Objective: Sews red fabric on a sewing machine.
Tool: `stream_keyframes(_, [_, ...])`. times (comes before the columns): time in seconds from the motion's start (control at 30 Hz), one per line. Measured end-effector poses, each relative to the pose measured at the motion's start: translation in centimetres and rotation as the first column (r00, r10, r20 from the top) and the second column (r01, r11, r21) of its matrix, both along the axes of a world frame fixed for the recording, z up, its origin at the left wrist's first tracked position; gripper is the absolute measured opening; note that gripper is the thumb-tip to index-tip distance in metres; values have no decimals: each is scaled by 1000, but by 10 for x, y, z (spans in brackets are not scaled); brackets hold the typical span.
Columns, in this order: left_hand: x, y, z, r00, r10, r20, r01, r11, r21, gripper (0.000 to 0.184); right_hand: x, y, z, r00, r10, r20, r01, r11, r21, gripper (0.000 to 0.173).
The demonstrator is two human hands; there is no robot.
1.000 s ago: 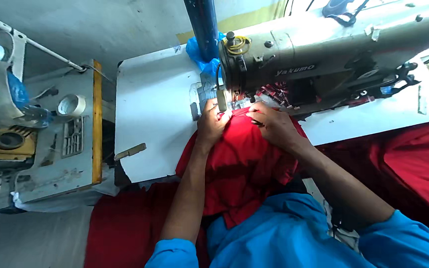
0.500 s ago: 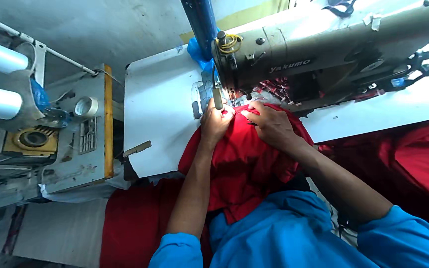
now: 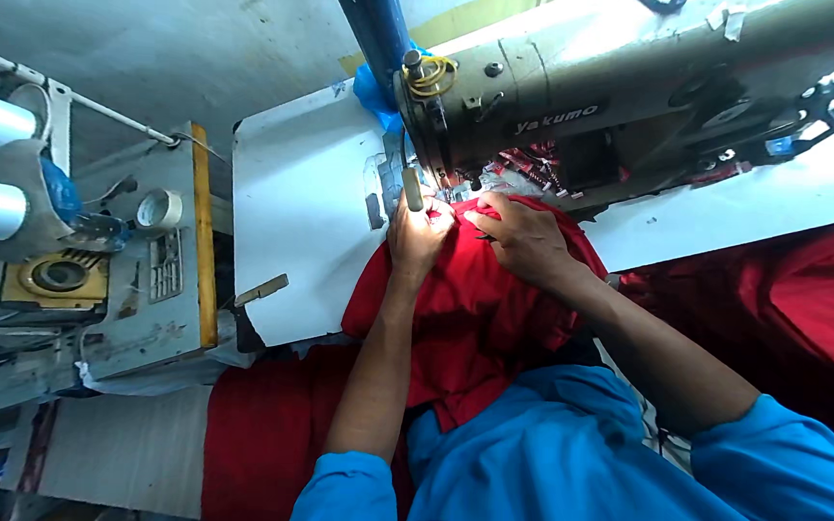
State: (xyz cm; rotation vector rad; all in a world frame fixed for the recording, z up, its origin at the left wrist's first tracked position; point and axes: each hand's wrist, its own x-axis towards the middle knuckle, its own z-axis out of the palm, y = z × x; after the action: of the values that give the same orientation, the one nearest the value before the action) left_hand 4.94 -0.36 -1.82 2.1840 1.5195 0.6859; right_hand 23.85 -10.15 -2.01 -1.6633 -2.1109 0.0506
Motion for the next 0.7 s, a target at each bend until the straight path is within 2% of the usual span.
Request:
stream_keyframes(0.4, [5,-1,-1,997,62,38,-61,998,-13,15,-1,-1,2,1000,0,18,1,1000,-13,41])
stream_keyframes(0.57, [4,-1,1,996,55,77,-55,998,-5,28,-4,2,9,998,14,-57,-14,1000,-8,43])
stream_keyframes(0.7, [2,1,-2,993,39,108,-40,999,8,30,-12,8,17,998,48,-33,-49,998,-45,44])
